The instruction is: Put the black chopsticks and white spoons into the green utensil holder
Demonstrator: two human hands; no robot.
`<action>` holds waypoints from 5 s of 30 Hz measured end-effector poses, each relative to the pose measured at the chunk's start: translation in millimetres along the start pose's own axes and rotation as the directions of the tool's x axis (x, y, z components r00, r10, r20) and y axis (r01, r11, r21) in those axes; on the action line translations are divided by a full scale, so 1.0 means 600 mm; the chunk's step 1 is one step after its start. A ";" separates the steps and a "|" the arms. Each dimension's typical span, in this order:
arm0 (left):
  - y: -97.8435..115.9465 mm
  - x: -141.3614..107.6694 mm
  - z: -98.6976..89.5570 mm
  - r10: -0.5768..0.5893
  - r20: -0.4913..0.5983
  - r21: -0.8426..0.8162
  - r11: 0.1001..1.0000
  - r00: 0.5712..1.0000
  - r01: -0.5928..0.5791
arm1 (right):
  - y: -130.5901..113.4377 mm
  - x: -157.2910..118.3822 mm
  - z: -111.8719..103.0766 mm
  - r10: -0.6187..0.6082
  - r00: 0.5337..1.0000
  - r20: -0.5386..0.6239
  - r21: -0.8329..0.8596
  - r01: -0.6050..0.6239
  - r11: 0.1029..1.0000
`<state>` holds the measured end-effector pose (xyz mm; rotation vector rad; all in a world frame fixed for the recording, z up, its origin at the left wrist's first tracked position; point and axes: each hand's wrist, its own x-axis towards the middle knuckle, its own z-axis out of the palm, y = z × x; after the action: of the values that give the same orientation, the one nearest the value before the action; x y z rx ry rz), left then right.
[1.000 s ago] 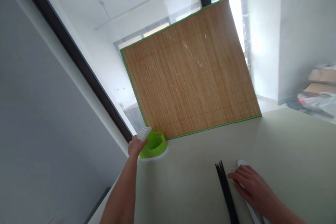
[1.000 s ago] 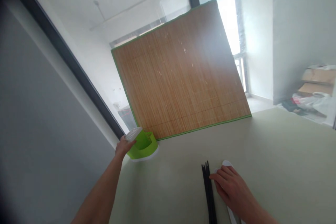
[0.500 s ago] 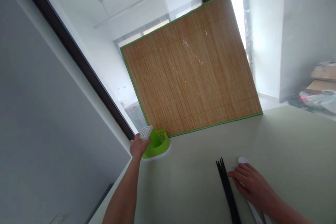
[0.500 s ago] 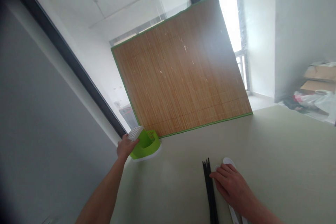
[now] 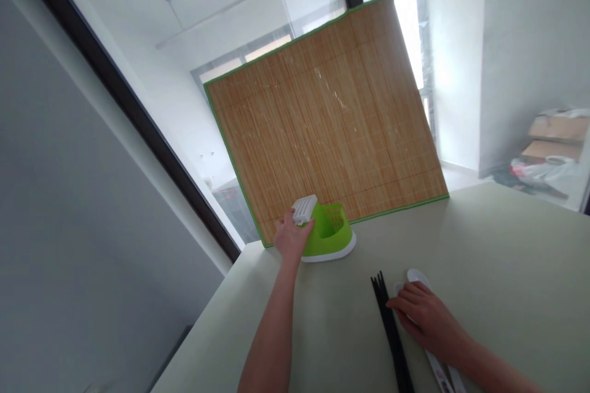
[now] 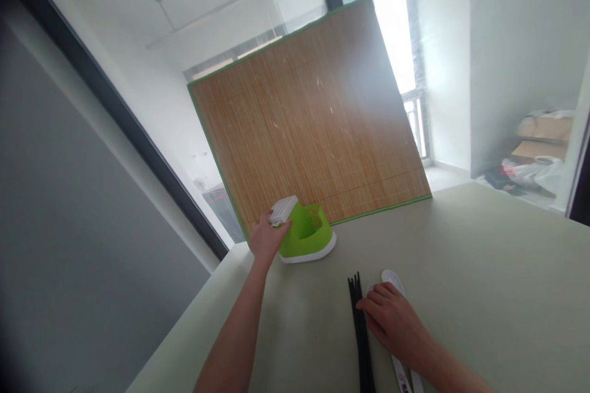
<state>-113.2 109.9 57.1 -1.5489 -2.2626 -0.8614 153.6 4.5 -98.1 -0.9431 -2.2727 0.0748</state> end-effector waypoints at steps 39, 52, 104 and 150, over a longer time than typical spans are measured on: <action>0.107 -0.183 0.062 0.520 0.163 -0.273 0.840 0.839 -0.468 | -0.004 -0.003 0.017 0.071 0.991 0.116 -0.033 -0.068 0.997; 0.028 -0.236 0.066 0.468 -0.008 -0.516 0.755 0.884 -0.405 | -0.014 -0.004 0.016 0.096 0.977 0.191 -0.055 -0.087 0.995; -0.006 -0.309 0.028 0.432 0.404 -0.860 0.479 0.806 0.174 | -0.071 -0.006 0.000 0.173 0.958 0.230 0.265 -0.232 0.936; 0.051 -0.102 -0.064 0.119 -0.153 -0.940 0.289 0.981 -0.181 | -0.047 0.001 0.022 0.120 0.990 0.068 0.159 -0.129 0.979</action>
<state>-65.5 48.1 65.1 -2.0060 -1.3935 -2.4522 128.3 -13.4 -99.7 -1.0065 -2.2195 0.3417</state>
